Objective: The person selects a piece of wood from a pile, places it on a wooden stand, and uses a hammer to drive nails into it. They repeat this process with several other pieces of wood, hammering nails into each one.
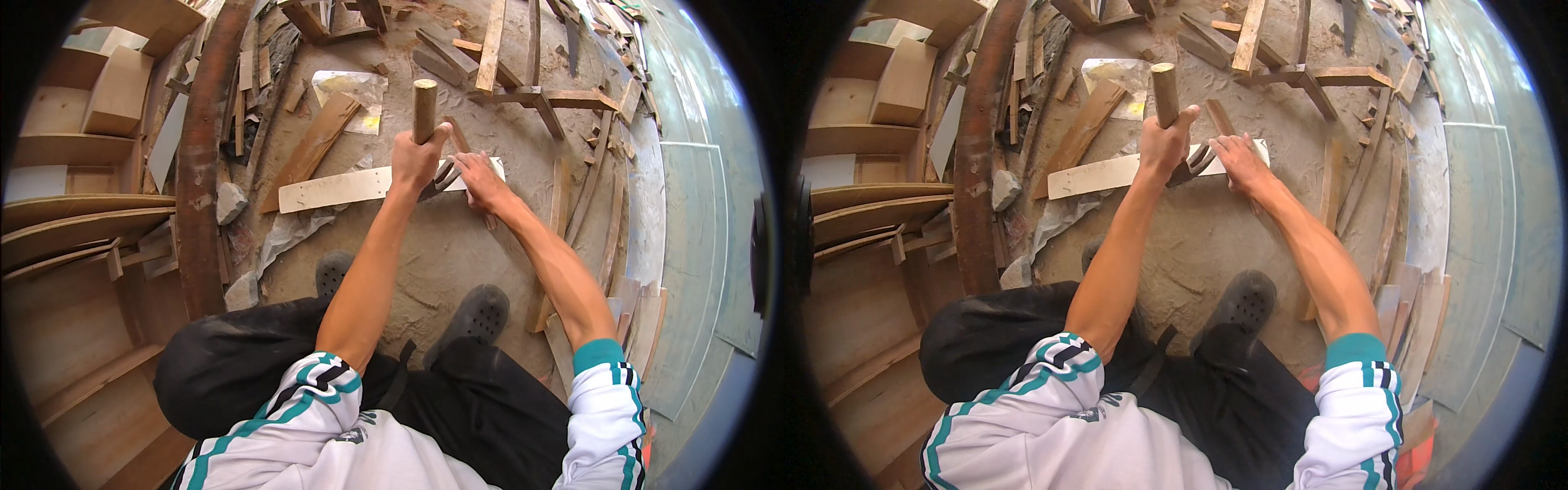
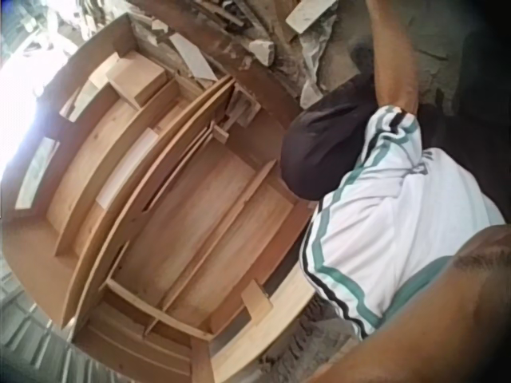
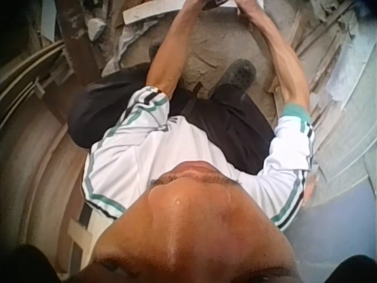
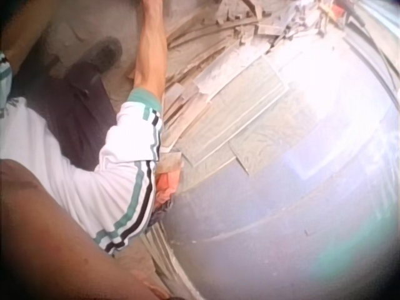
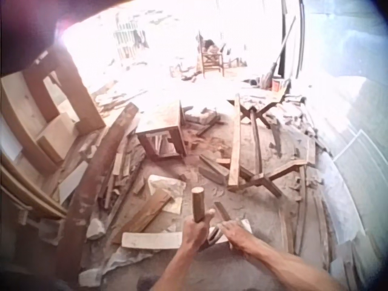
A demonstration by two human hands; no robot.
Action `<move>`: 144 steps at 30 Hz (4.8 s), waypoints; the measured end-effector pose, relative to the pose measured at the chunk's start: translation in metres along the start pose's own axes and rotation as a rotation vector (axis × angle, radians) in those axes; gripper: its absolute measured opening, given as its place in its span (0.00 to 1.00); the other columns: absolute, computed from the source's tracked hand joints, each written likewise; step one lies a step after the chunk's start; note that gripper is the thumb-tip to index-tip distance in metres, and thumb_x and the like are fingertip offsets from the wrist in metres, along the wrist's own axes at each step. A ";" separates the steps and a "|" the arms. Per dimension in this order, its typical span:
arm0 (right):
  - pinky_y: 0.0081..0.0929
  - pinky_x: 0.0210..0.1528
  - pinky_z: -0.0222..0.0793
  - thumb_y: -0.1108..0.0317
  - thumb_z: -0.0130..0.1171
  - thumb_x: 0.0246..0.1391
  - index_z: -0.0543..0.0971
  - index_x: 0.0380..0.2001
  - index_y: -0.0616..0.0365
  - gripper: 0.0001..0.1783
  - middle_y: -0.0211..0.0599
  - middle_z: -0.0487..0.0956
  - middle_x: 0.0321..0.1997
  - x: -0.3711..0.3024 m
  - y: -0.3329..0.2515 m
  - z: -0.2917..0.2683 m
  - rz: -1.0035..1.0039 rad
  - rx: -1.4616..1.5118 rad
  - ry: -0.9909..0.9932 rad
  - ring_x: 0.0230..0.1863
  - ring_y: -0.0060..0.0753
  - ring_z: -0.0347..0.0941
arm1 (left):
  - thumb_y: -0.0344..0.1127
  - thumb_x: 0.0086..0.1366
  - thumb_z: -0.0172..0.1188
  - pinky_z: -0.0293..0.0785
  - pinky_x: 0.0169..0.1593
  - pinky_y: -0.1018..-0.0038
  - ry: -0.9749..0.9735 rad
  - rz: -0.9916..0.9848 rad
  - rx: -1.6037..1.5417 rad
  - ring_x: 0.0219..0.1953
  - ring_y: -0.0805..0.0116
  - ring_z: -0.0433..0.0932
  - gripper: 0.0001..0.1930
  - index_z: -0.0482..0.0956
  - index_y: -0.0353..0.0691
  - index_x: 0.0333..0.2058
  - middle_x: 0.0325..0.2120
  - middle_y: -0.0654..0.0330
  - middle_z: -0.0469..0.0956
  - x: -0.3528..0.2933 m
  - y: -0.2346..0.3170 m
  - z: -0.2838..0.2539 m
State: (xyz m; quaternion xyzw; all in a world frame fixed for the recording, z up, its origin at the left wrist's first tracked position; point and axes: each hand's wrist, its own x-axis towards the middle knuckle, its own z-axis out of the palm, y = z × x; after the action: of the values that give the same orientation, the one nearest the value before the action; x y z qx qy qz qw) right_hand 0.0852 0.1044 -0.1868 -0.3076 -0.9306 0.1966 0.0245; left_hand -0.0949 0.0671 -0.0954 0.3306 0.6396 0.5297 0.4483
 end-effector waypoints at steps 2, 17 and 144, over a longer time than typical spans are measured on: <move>0.58 0.72 0.50 0.79 0.71 0.31 0.63 0.65 0.56 0.51 0.43 0.65 0.66 0.001 0.006 0.004 -0.001 -0.017 0.019 0.69 0.47 0.59 | 0.42 0.62 0.65 0.55 0.14 0.76 0.011 -0.012 0.011 0.10 0.79 0.62 0.19 0.69 0.46 0.15 0.09 0.70 0.65 0.001 -0.001 0.004; 0.43 0.66 0.59 0.66 0.62 0.52 0.71 0.55 0.56 0.27 0.44 0.70 0.59 -0.130 0.010 -0.021 0.305 -0.047 0.306 0.63 0.47 0.65 | 0.40 0.62 0.65 0.56 0.19 0.74 -0.298 0.149 -0.011 0.15 0.80 0.62 0.21 0.68 0.40 0.14 0.11 0.71 0.64 0.027 0.012 0.040; 0.25 0.22 0.70 0.53 0.73 0.45 0.67 0.48 0.58 0.34 0.34 0.73 0.34 -0.133 -0.034 -0.150 1.055 1.099 0.726 0.30 0.25 0.74 | 0.37 0.53 0.64 0.75 0.37 0.61 -0.589 0.428 0.433 0.30 0.48 0.81 0.11 0.83 0.39 0.34 0.27 0.44 0.80 0.061 -0.059 0.066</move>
State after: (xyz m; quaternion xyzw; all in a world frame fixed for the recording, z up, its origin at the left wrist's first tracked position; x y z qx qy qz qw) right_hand 0.1988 0.0548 -0.0258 -0.6906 -0.3712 0.4959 0.3734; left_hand -0.0536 0.1339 -0.1691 0.6797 0.4976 0.3472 0.4121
